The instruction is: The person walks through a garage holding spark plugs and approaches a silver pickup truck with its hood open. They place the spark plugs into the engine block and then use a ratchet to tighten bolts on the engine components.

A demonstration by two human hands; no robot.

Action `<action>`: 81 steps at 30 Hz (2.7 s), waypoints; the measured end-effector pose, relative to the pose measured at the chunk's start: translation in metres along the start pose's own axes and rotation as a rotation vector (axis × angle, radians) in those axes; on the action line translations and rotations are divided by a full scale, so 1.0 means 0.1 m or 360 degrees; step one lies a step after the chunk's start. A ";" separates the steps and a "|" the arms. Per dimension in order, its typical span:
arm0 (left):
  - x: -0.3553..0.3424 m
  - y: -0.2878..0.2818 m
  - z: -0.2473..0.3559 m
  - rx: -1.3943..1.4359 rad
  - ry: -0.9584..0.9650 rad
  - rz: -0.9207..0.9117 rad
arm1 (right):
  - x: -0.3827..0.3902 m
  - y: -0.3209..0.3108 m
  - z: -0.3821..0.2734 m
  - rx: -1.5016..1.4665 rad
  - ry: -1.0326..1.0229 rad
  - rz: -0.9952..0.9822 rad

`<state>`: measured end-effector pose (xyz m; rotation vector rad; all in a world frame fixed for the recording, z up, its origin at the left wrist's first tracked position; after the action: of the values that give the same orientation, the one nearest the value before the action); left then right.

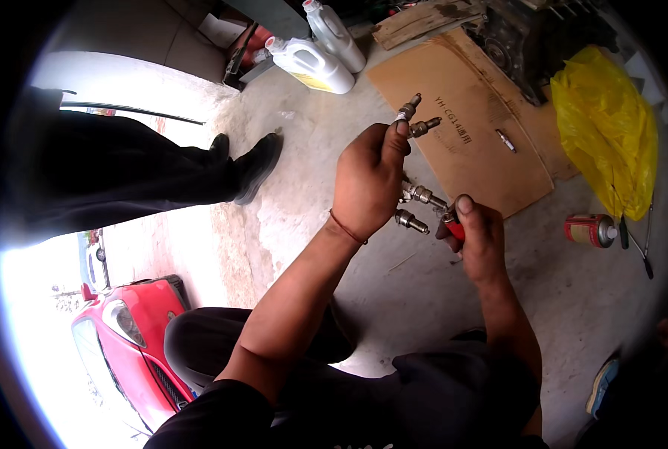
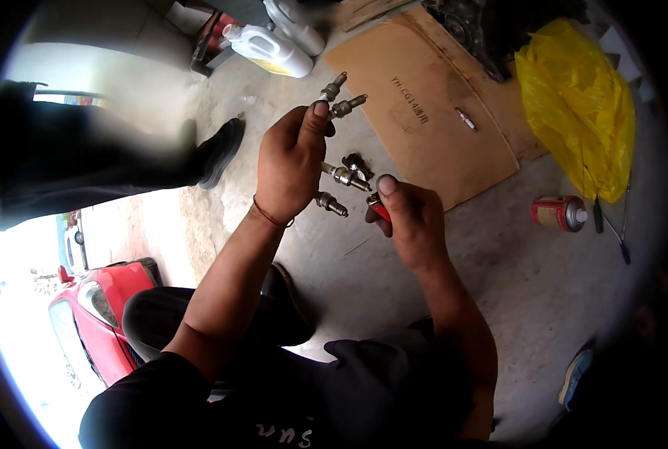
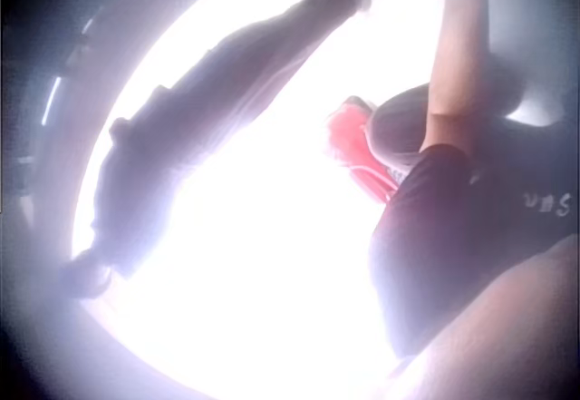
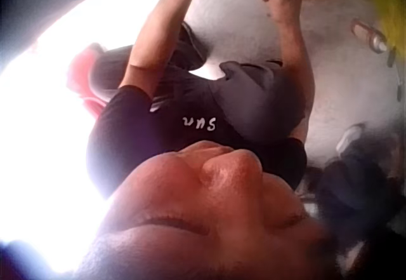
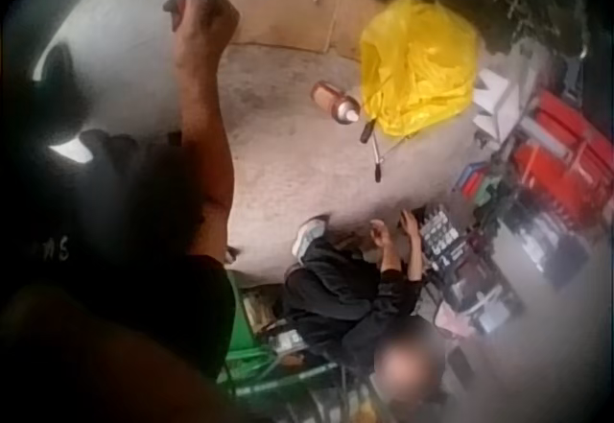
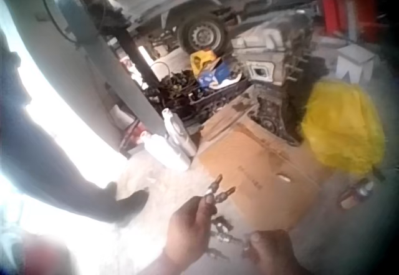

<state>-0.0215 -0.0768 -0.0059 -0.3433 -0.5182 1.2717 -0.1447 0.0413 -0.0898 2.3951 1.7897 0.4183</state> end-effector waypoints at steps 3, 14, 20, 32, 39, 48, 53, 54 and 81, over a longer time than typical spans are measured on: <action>-0.01 -0.05 0.01 -0.0042 0.0068 0.0086 | 0.05 0.11 0.01 0.0035 -0.0013 -0.0100; 0.00 -0.12 0.07 -0.0151 0.0248 0.0294 | 0.06 0.16 0.01 0.0056 -0.0098 -0.0061; 0.00 -0.10 0.06 -0.0160 0.0276 0.0316 | 0.06 0.16 0.01 0.0059 -0.0055 -0.0046; -0.02 -0.13 0.06 -0.0192 0.0278 0.0328 | 0.04 0.17 0.03 0.0063 -0.0055 -0.0064; -0.04 -0.11 0.04 -0.0213 0.0268 0.0326 | 0.03 0.15 0.08 0.0038 -0.0043 -0.0094; -0.24 0.10 -0.52 0.0207 -0.0181 0.0103 | 0.31 -1.24 0.84 0.1894 -0.0323 0.0295; -0.18 0.59 -0.58 0.0491 -0.0397 -0.0081 | 0.61 -1.70 1.05 0.2397 -0.0340 0.0445; -0.17 0.66 -0.51 0.0449 -0.0398 -0.0091 | 0.64 -1.65 0.97 0.2420 -0.0381 0.0463; 2.63 0.08 7.24 0.1083 -0.0347 -0.0981 | 2.64 -1.06 -7.42 -0.0519 -0.0790 0.1349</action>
<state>-0.3692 0.1506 0.6423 0.5017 -0.3073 0.8124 -0.3890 0.2741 0.6289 2.5747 0.4261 0.1338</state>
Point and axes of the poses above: each hand's wrist, its own x-axis away from the middle knuckle, its own y-axis out of the palm, z = x × y, the point moved 8 cm from there along -x, towards the middle knuckle, and after that the axes turned 7 degrees about -y, right-handed, at the moved point
